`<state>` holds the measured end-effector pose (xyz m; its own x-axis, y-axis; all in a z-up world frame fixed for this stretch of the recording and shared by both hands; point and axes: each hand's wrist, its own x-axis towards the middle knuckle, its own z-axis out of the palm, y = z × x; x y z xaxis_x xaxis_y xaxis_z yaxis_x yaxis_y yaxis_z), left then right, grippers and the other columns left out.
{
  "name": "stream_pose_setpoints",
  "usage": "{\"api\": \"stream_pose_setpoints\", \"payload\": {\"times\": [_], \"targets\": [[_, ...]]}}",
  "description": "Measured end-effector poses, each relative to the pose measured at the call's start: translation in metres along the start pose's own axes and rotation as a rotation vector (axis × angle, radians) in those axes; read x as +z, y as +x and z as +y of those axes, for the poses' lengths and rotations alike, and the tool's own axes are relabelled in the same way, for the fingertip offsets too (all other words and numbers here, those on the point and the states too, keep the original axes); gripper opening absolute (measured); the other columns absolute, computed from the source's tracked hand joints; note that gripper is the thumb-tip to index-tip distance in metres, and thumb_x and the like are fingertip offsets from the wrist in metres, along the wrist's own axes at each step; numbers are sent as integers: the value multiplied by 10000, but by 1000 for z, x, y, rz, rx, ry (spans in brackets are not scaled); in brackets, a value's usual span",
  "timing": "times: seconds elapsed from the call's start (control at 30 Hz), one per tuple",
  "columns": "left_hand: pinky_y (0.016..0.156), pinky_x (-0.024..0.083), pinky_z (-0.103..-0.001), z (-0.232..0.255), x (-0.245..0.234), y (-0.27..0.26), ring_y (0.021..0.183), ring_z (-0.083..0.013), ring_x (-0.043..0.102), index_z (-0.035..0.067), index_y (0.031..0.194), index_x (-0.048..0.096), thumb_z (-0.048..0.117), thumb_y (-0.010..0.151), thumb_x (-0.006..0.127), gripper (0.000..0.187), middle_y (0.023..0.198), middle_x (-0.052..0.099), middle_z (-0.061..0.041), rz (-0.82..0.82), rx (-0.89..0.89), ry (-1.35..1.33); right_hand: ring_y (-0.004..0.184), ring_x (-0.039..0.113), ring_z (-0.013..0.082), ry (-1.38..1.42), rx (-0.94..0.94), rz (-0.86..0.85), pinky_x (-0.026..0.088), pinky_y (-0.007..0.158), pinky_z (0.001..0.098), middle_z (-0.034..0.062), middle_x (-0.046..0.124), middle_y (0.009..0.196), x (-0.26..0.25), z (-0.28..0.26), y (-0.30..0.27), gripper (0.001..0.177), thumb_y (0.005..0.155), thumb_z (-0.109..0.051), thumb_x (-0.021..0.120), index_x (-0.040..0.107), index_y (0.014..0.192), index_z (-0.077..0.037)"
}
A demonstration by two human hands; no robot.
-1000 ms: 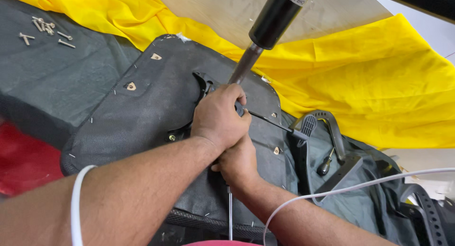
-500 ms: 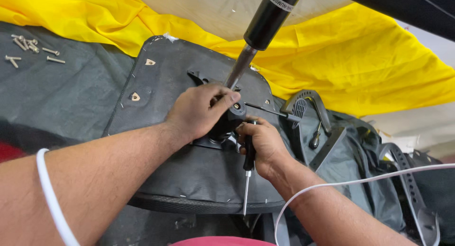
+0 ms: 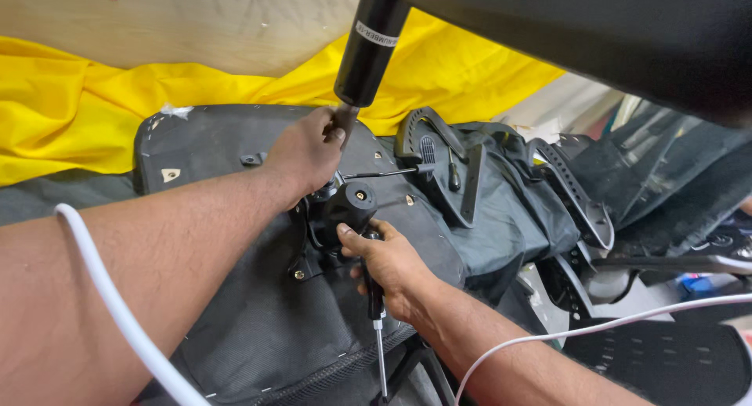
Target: The person attaches a metal bracket to the underside of an office chair seat using a screwdriver and screws. They align the bracket, insert screws, and tighten them to secure the bracket to the seat.
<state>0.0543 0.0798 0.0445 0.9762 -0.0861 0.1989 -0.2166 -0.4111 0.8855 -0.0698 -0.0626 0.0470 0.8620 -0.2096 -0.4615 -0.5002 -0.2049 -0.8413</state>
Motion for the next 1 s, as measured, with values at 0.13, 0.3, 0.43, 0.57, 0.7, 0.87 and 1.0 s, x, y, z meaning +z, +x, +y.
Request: {"api": "stream_pose_setpoints", "payload": {"times": [0.13,0.3,0.43,0.57,0.7,0.87,1.0], "targets": [[909,531,-415,0,-1,2,1079,-274,707,127,1345,532,319,888,730,534,1169,718,-114,-18,169,-191,624,574,125,-8,-33,6,438,461,272,58,682,976,-2,0,-3,693,826,-388,794,533,1413,-127],[880,540,-443,14,16,27,1019,-301,704,80,1193,622,313,958,642,331,1093,733,-147,-72,-15,-224,593,606,180,36,29,-59,417,440,270,126,701,1000,19,5,-2,675,855,-456,759,468,1347,-98],[878,542,-431,16,16,35,1019,-293,706,101,1213,579,323,945,633,353,1093,718,-124,-90,3,-196,585,575,154,117,78,20,430,452,267,94,700,987,32,0,-1,591,862,-502,710,481,1287,-160],[913,526,-447,16,10,35,1092,-347,671,92,1241,572,332,950,666,389,1133,705,-158,-55,102,-41,588,553,130,131,16,40,419,447,266,53,668,912,35,3,0,501,869,-478,728,546,1185,-134],[922,530,-457,22,16,37,1102,-345,683,91,1237,584,310,963,640,355,1166,712,-146,-51,23,-65,619,568,116,143,-20,120,431,442,264,33,623,826,30,10,4,412,880,-410,778,615,1090,-96],[946,527,-465,36,7,39,1118,-343,682,88,1248,581,321,956,646,379,1190,711,-149,-60,5,16,606,543,119,154,-131,121,389,392,273,19,580,791,19,5,9,374,846,-352,810,651,1014,-57],[984,513,-483,44,4,37,1166,-373,649,64,1287,555,347,967,653,439,1234,678,-188,34,41,129,604,548,119,95,-173,111,394,384,269,22,603,789,0,6,17,343,828,-356,808,688,989,-78]]}}
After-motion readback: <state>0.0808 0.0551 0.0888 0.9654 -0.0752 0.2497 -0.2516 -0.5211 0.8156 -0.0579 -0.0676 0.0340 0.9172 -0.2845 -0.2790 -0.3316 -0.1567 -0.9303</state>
